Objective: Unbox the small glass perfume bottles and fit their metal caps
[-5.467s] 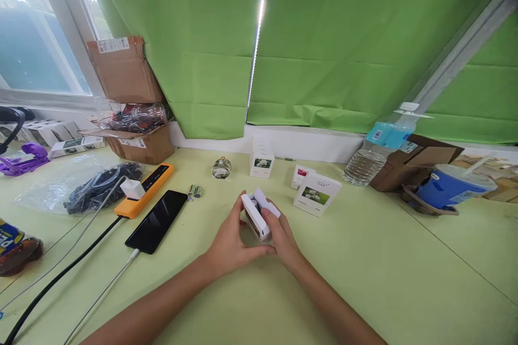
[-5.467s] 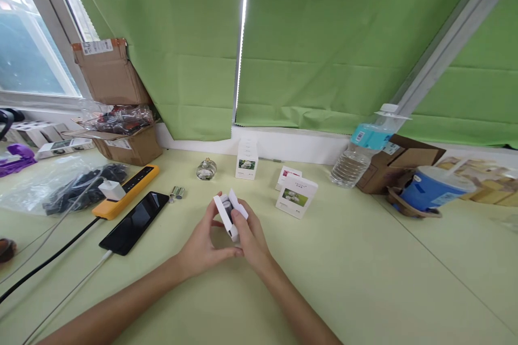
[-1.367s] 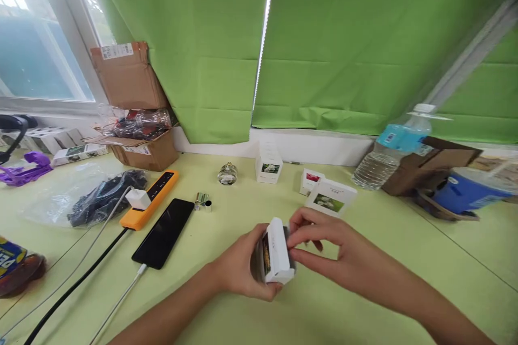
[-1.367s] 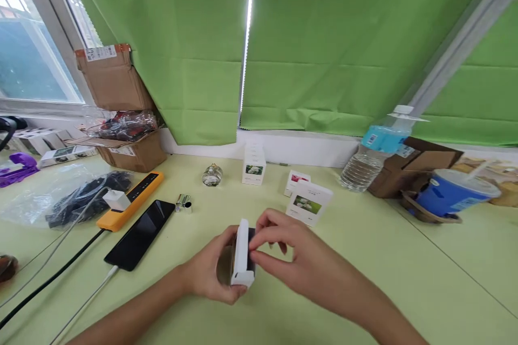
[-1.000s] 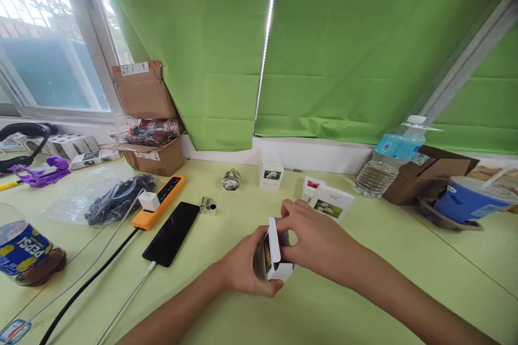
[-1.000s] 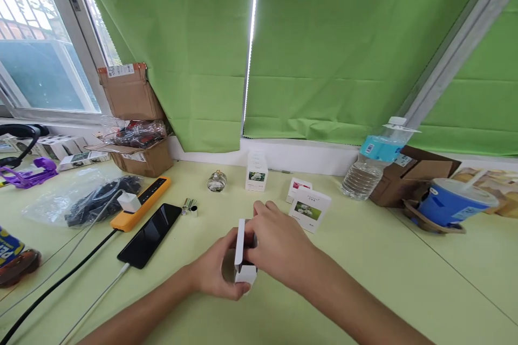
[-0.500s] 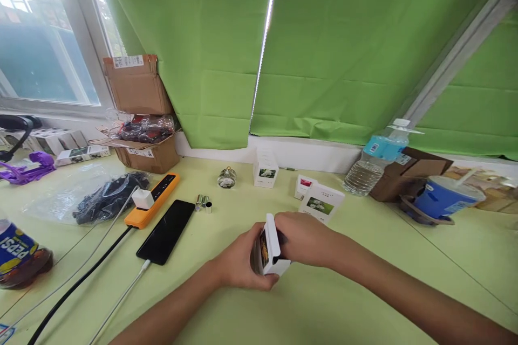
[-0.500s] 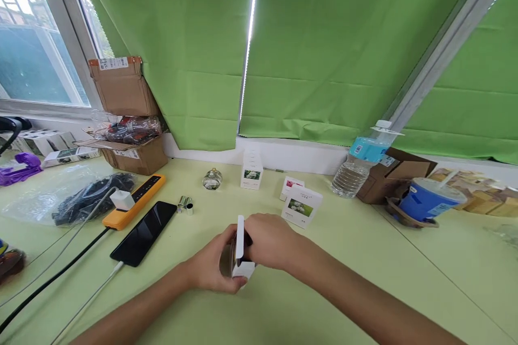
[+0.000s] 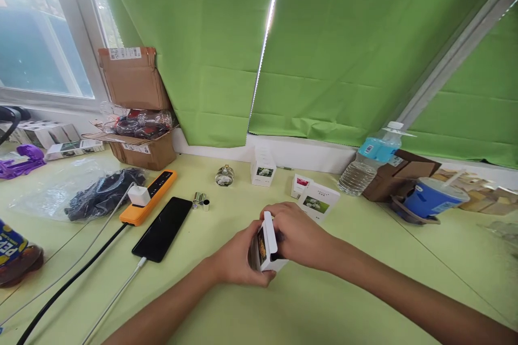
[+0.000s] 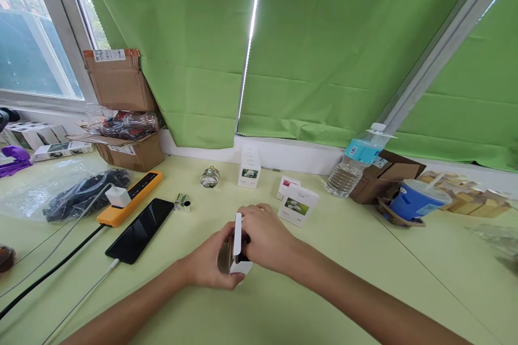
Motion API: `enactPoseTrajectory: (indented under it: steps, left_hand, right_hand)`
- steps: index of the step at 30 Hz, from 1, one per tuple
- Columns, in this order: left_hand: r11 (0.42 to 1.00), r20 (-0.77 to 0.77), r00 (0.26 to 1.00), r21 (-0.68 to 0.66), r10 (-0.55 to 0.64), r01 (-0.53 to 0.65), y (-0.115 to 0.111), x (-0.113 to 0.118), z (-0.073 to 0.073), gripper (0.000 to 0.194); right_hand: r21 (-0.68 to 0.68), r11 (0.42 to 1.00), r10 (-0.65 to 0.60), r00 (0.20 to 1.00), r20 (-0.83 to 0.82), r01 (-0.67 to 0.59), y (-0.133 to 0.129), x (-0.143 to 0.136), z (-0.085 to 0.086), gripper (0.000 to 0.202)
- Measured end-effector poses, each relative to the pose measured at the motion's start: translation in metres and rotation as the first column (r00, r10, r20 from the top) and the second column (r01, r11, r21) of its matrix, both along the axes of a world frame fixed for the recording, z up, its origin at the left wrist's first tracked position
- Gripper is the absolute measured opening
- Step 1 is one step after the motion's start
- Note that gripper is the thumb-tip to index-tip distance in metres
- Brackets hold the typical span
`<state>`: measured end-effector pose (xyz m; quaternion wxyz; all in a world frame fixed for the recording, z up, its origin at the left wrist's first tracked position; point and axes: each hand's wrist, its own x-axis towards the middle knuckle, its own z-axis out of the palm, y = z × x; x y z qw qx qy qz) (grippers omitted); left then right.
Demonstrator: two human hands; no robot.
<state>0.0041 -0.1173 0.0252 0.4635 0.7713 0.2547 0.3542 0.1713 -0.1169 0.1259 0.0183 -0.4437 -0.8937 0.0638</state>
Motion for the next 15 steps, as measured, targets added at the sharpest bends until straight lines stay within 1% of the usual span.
enactPoseTrajectory:
  steps: [3,9,13,15]
  left_hand:
    - [1.000,-0.007,1.000,0.005,0.006,-0.006,0.0010,-0.0001,-0.0012,0.079]
    - [1.000,0.007,1.000,-0.008,-0.002,0.002,0.0007,-0.0003,-0.0004,0.080]
    - [1.000,0.025,1.000,-0.018,-0.018,0.018,0.0003,-0.0005,0.0005,0.082]
    - [0.999,0.029,0.999,-0.023,-0.022,0.023,0.0001,-0.0008,0.0007,0.082]
  right_hand:
    - [-0.001,1.000,-0.003,1.000,0.015,0.003,0.0005,-0.0019,0.0023,0.002]
    - [0.029,0.996,-0.083,0.993,0.089,0.081,0.0016,-0.0021,0.0040,0.001]
    - [-0.050,0.995,-0.079,0.996,0.051,0.082,0.0018,0.0008,0.0038,0.006]
    - [-0.099,0.992,-0.082,0.996,-0.020,0.080,0.0003,0.0042,0.0098,0.007]
